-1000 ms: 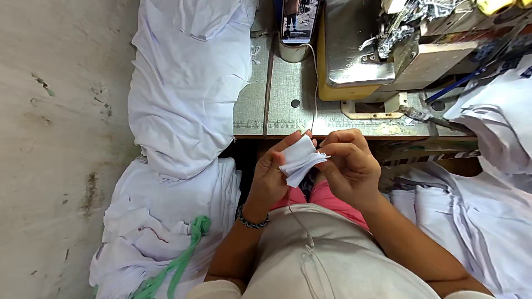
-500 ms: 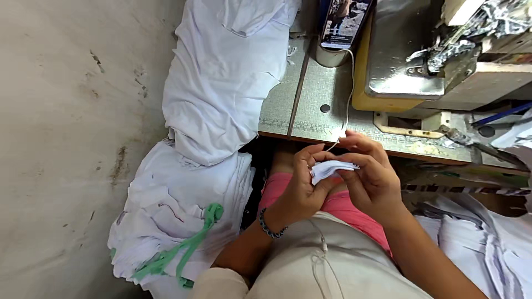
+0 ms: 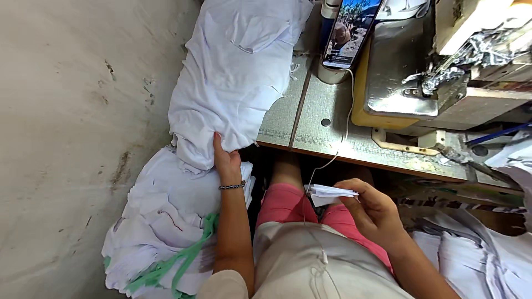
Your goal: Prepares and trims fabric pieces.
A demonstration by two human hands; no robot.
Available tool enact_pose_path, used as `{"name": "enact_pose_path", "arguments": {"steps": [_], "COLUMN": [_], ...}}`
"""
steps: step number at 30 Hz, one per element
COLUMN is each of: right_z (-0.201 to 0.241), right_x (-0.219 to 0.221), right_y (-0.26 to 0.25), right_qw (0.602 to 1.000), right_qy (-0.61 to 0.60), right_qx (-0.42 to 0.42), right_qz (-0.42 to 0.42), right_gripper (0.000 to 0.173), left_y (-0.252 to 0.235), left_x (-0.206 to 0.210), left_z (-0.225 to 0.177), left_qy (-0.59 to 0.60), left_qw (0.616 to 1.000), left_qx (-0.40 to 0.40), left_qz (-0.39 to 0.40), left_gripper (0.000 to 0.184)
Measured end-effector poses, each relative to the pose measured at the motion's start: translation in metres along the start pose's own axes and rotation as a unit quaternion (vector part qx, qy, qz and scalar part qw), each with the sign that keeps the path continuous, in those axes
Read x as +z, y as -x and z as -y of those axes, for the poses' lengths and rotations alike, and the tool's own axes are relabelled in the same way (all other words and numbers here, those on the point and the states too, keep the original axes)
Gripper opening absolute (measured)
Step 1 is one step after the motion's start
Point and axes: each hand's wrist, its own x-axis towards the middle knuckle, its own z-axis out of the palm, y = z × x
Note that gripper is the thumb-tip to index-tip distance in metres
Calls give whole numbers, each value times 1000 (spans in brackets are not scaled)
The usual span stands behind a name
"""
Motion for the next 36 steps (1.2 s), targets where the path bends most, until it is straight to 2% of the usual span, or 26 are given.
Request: {"name": "enact_pose_path", "arguments": {"steps": [2, 5, 6, 8, 9, 10, 11, 12, 14, 15, 17, 20, 21, 23, 25, 26, 27, 28, 29, 30, 31, 32, 33, 36], "right_z": [-2, -4, -5, -6, -6, -6, -6, -6, -6, -5, -2, 4, 5, 7, 10, 13, 18, 22, 27, 33, 38, 44, 48, 54], "right_x": [-1, -1, 1, 4, 6, 8, 9, 10, 12, 12, 11, 5, 4, 0, -2, -3, -3, -4, -5, -6, -9, -11, -14, -21], "right_y": [2, 4, 4, 2, 2, 2, 2, 2, 3, 3, 4, 1, 0, -5, -11, -14, -17, -20, -22, -24, -25, -25, -25, -28], "right_qw": [1000, 1000, 999, 999, 999, 999, 999, 998, 997, 996, 995, 995, 996, 996, 996, 996, 995, 995, 994, 993, 991, 989, 987, 980], "right_qy": [-4, -5, -5, -1, 3, 6, 7, 9, 14, 17, 22, 29, 30, 37, 49, 52, 55, 57, 59, 61, 62, 61, 57, -2], "right_qx": [12, 28, 30, 34, 37, 41, 45, 51, 62, 64, 70, 62, 56, 40, 21, 13, 6, -5, -16, -27, -37, -46, -58, -102], "right_qz": [-5, -11, -9, -8, -9, -13, -17, -25, -48, -59, -68, -66, -65, -64, -67, -71, -78, -85, -93, -102, -111, -124, -139, -173], "right_gripper": [20, 19, 19, 20, 20, 20, 20, 20, 20, 21, 21, 21, 21, 20, 20, 21, 22, 22, 21, 20, 19, 18, 17, 20], "left_y": [-7, -36, -54, -96, -118, -137, -153, -165, -175, -180, -184, -176, -161, -109, -43, -10, 24, 55, 81, 101, 115, 124, 130, 146], "left_x": [18, 61, 80, 121, 140, 155, 163, 165, 155, 150, 151, 160, 163, 160, 150, 144, 139, 137, 136, 135, 137, 141, 146, 167], "left_z": [-21, -70, -87, -115, -124, -125, -118, -103, -54, -34, -22, -55, -70, -98, -115, -117, -116, -114, -112, -109, -106, -104, -105, -116], "left_qy": [-77, -158, -174, -224, -270, -344, -448, -561, -733, -778, -810, -816, -801, -729, -616, -554, -509, -492, -491, -491, -488, -478, -470, -462], "left_qw": [994, 971, 967, 959, 946, 915, 856, 769, 581, 517, 465, 422, 428, 476, 492, 483, 461, 436, 410, 383, 364, 356, 348, 318], "left_qx": [77, 176, 186, 157, 132, 132, 157, 202, 247, 244, 226, 170, 170, 195, 200, 182, 161, 154, 162, 181, 200, 226, 246, 292], "left_qz": [-26, -17, 5, 73, 120, 162, 204, 229, 254, 262, 277, 358, 382, 452, 581, 653, 708, 737, 752, 762, 768, 771, 773, 775], "left_gripper": [40, 58, 60, 53, 51, 55, 68, 79, 74, 69, 67, 69, 68, 60, 51, 58, 72, 84, 84, 72, 51, 30, 19, 15]}}
